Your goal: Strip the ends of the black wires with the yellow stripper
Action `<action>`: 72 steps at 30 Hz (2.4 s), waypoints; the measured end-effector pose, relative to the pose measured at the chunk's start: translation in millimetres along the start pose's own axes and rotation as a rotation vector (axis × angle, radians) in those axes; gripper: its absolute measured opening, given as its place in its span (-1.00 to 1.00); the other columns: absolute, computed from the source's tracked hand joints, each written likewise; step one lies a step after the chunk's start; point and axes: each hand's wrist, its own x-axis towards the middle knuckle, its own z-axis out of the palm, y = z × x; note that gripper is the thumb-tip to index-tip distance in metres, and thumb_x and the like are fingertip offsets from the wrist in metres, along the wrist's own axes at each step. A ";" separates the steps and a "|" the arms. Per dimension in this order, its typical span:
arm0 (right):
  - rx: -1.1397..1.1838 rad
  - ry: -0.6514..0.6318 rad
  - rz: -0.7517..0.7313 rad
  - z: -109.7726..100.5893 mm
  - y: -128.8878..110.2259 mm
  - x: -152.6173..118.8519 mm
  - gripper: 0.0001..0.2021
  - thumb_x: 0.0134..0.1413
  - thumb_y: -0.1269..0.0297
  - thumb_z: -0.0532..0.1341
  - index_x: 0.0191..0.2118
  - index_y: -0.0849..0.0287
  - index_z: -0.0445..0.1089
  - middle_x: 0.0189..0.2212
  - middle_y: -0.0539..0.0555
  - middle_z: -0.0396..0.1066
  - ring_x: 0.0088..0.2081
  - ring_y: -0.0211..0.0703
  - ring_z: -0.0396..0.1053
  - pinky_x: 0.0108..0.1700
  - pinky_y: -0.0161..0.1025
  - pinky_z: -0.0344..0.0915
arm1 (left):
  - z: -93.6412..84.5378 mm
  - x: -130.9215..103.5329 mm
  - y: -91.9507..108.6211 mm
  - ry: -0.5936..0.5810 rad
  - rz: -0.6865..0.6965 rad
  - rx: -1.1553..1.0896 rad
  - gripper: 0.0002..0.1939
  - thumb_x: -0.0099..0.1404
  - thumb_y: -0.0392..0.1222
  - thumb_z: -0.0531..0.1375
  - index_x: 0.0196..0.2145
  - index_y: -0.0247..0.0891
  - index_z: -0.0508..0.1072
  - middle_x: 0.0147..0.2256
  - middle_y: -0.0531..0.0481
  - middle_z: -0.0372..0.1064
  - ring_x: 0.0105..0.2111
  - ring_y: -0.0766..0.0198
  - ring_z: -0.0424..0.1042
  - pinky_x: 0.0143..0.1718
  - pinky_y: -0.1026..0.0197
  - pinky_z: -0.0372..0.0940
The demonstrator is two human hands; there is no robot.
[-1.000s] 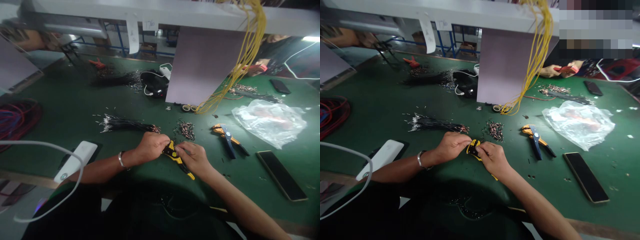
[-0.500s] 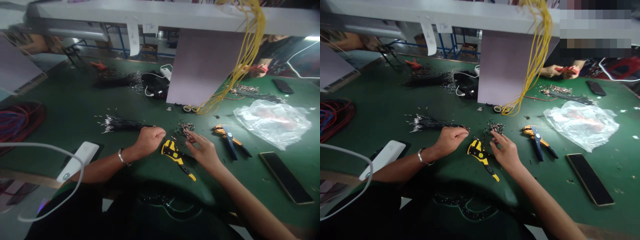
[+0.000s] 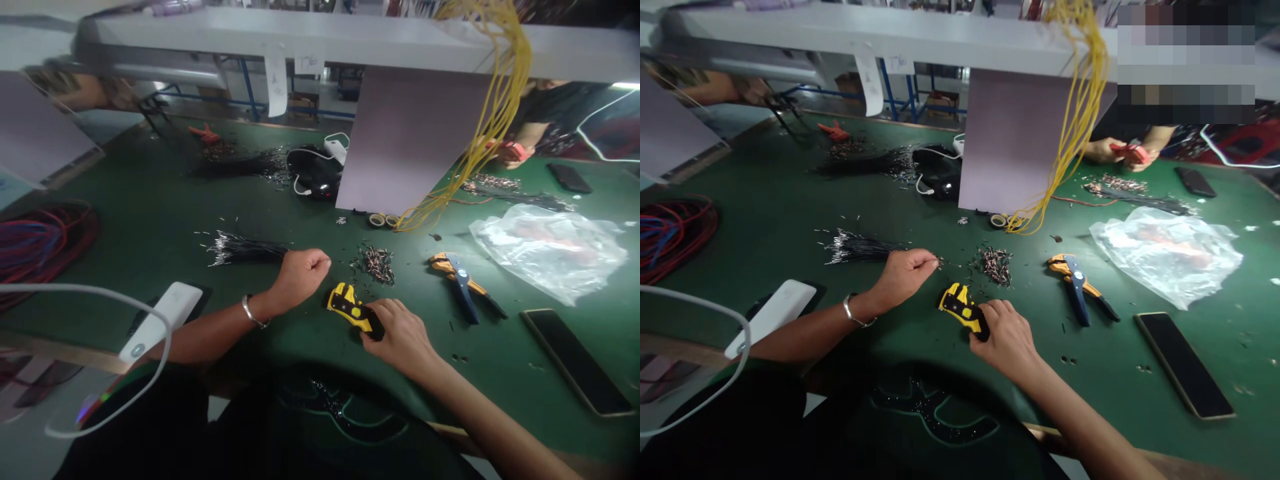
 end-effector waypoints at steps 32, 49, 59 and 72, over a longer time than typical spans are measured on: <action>1.433 -0.166 0.321 -5.0 -36.8 30.4 -0.52 -0.34 0.54 0.14 -0.15 0.15 0.42 -0.36 0.03 0.44 -0.31 -0.13 0.36 -0.25 -0.21 0.30 | 14.8 -9.3 -0.1 0.131 0.023 0.032 -0.77 0.22 -0.30 0.08 -0.60 -0.29 0.31 -0.67 0.13 0.15 -0.62 0.44 0.13 -0.51 0.34 0.08; 1.168 -0.070 0.105 13.4 -16.9 30.1 -0.49 -0.29 0.51 0.14 -0.07 0.13 0.36 -0.16 0.09 0.44 -0.18 -0.06 0.40 -0.06 -0.09 0.31 | 12.0 -18.3 12.1 0.052 -0.034 -0.172 -0.78 0.26 -0.25 0.10 -0.49 -0.33 0.45 -0.63 0.11 0.23 -0.60 0.44 0.16 -0.52 0.35 0.13; 1.175 -0.081 0.058 17.5 -10.5 27.1 -0.48 -0.24 0.52 0.13 -0.03 0.13 0.34 -0.13 0.11 0.41 -0.16 -0.04 0.39 -0.03 -0.04 0.30 | 13.1 -12.3 5.3 -0.014 -0.131 -0.238 -0.78 0.25 -0.25 0.10 -0.48 -0.34 0.48 -0.57 0.08 0.30 -0.53 0.41 0.23 -0.46 0.34 0.16; 1.170 -0.244 0.060 4.7 1.3 36.6 -0.46 -0.28 0.57 0.12 -0.05 0.14 0.36 -0.13 0.10 0.43 -0.13 -0.01 0.42 0.00 0.00 0.33 | 3.8 3.3 -7.9 -0.160 -0.171 -0.364 -0.81 0.19 -0.24 0.17 -0.35 -0.29 0.60 -0.44 0.00 0.51 -0.46 0.36 0.39 -0.41 0.30 0.27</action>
